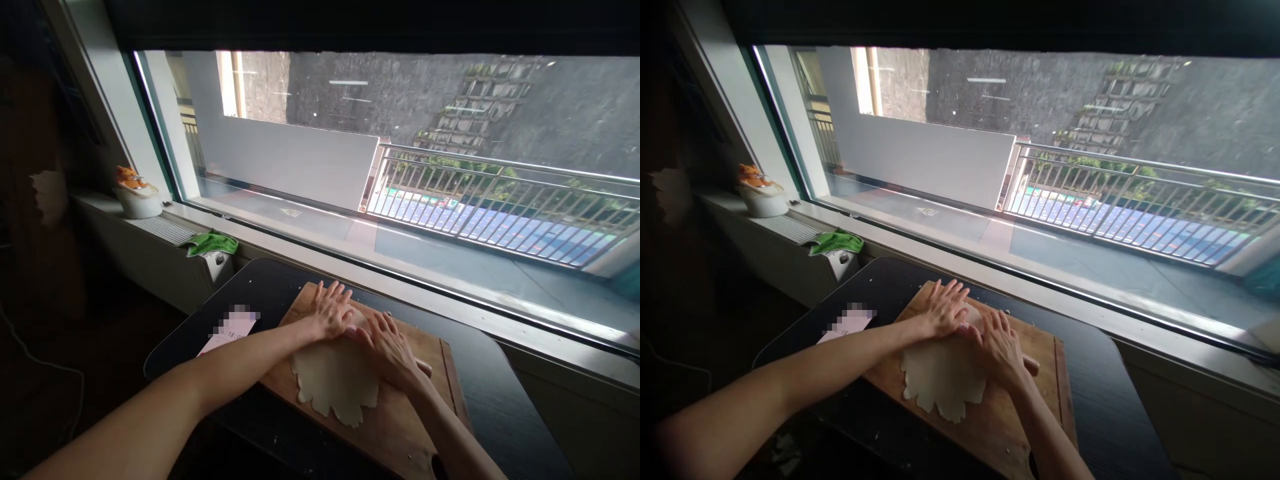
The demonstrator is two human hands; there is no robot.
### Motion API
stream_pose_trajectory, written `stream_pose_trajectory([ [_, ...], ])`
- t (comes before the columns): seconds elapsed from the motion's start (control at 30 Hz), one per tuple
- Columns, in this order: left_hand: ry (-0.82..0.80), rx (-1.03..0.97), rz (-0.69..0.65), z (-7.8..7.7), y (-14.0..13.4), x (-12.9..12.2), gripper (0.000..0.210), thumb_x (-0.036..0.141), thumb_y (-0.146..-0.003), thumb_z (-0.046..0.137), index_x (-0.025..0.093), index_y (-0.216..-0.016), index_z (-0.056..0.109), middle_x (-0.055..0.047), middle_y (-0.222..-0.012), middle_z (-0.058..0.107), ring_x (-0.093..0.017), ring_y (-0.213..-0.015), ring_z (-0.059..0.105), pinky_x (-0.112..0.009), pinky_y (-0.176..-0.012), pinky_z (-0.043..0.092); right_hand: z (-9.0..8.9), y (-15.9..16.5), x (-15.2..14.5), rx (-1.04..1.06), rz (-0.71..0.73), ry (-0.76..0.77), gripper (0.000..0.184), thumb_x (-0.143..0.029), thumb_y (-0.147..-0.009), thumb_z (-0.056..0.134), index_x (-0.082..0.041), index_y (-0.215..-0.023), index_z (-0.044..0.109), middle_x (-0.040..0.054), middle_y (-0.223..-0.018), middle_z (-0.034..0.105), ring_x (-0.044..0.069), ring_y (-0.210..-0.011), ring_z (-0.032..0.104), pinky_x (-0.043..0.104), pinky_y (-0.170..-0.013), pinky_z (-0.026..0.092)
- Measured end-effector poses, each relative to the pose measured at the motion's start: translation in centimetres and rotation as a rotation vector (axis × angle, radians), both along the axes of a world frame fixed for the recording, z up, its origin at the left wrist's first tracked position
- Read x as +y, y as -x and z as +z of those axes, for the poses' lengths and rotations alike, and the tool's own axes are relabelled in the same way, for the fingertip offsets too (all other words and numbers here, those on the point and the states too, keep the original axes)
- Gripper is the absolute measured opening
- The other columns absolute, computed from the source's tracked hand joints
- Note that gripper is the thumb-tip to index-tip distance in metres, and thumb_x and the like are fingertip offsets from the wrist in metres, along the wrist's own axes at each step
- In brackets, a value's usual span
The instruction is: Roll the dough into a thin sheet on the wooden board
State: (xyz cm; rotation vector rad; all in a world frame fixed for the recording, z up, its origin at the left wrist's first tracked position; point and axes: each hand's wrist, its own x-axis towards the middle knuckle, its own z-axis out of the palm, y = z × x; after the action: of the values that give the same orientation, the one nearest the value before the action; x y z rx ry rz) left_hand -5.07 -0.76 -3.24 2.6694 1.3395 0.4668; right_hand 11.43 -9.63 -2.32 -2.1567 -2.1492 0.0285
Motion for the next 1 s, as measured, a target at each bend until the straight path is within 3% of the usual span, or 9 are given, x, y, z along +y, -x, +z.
stream_pose_trajectory([
  [0.13, 0.166, 0.005, 0.103, 1.6, -2.4, 3.4, 0.057, 0.041, -0.102, 0.034, 0.016, -0.153, 0.038, -0.012, -0.16, 0.035, -0.03, -0.15, 0.024, -0.058, -0.121, 0.018, 1.5, -0.4, 2.5, -0.04, -0.114, 0.076, 0.056, -0.05, -0.102, 0.026, -0.021, -0.14, 0.055, 0.0132, -0.156, 0.041, 0.03, -0.147, 0.029, 0.05, -0.112, 0.033],
  [0.3, 0.151, 0.0, 0.005, -0.7, 0.9, 1.0, 0.055, 0.044, -0.102, 0.032, 0.023, -0.152, 0.04, -0.007, -0.158, 0.04, -0.028, -0.149, 0.027, -0.054, -0.121, 0.021, -1.4, 0.1, -1.2, -0.06, 0.128, 0.019, 0.064, -0.057, -0.099, 0.03, -0.019, -0.149, 0.046, 0.0121, -0.156, 0.042, 0.029, -0.149, 0.027, 0.048, -0.118, 0.027],
  [0.37, 0.118, -0.018, -0.013, -0.9, 1.3, 0.6, 0.056, 0.044, -0.102, 0.03, 0.023, -0.153, 0.038, -0.005, -0.159, 0.039, -0.026, -0.15, 0.025, -0.051, -0.123, 0.019, -1.8, -0.1, -1.5, -0.068, 0.166, -0.023, 0.066, -0.058, -0.099, 0.03, -0.016, -0.148, 0.046, 0.0134, -0.156, 0.042, 0.03, -0.149, 0.027, 0.048, -0.119, 0.025],
  [0.53, 0.283, 0.018, 0.17, 1.4, -2.9, 4.8, 0.058, 0.044, -0.101, 0.03, 0.02, -0.154, 0.034, -0.009, -0.162, 0.031, -0.028, -0.151, 0.022, -0.058, -0.121, 0.017, 0.3, -0.8, 2.6, -0.047, -0.027, 0.054, 0.062, -0.054, -0.101, 0.021, -0.02, -0.141, 0.053, 0.0138, -0.157, 0.039, 0.03, -0.149, 0.026, 0.054, -0.115, 0.028],
  [0.63, 0.232, -0.014, 0.196, 2.1, -4.1, 6.2, 0.056, 0.038, -0.1, 0.03, 0.017, -0.151, 0.038, -0.012, -0.16, 0.036, -0.028, -0.151, 0.022, -0.059, -0.121, 0.015, 0.7, -0.2, 2.5, -0.021, -0.074, 0.092, 0.061, -0.056, -0.101, 0.023, -0.021, -0.141, 0.053, 0.0134, -0.157, 0.039, 0.031, -0.149, 0.026, 0.053, -0.113, 0.029],
  [0.83, 0.18, 0.081, 0.022, 0.0, 1.9, 3.2, 0.058, 0.041, -0.099, 0.032, 0.018, -0.152, 0.038, -0.011, -0.161, 0.034, -0.03, -0.151, 0.022, -0.06, -0.12, 0.013, -1.4, 2.7, -2.5, 0.006, 0.183, -0.049, 0.068, -0.059, -0.097, 0.035, -0.018, -0.15, 0.043, 0.0134, -0.157, 0.04, 0.03, -0.149, 0.024, 0.05, -0.12, 0.019],
  [0.9, 0.19, 0.127, -0.015, 0.0, 3.0, 2.7, 0.058, 0.043, -0.099, 0.032, 0.02, -0.152, 0.037, -0.01, -0.161, 0.033, -0.03, -0.151, 0.021, -0.059, -0.12, 0.012, -1.2, 2.9, -2.1, 0.013, 0.193, -0.059, 0.065, -0.058, -0.097, 0.037, -0.019, -0.148, 0.045, 0.0125, -0.156, 0.042, 0.031, -0.149, 0.024, 0.05, -0.119, 0.02],
  [1.0, 0.24, 0.133, 0.037, 0.7, 2.1, 3.7, 0.057, 0.043, -0.099, 0.034, 0.02, -0.15, 0.04, -0.01, -0.159, 0.037, -0.029, -0.15, 0.024, -0.058, -0.12, 0.015, -0.4, 2.3, 0.2, 0.016, 0.109, -0.044, 0.057, -0.055, -0.098, 0.038, -0.019, -0.138, 0.055, 0.0128, -0.152, 0.046, 0.032, -0.147, 0.027, 0.051, -0.115, 0.028],
])
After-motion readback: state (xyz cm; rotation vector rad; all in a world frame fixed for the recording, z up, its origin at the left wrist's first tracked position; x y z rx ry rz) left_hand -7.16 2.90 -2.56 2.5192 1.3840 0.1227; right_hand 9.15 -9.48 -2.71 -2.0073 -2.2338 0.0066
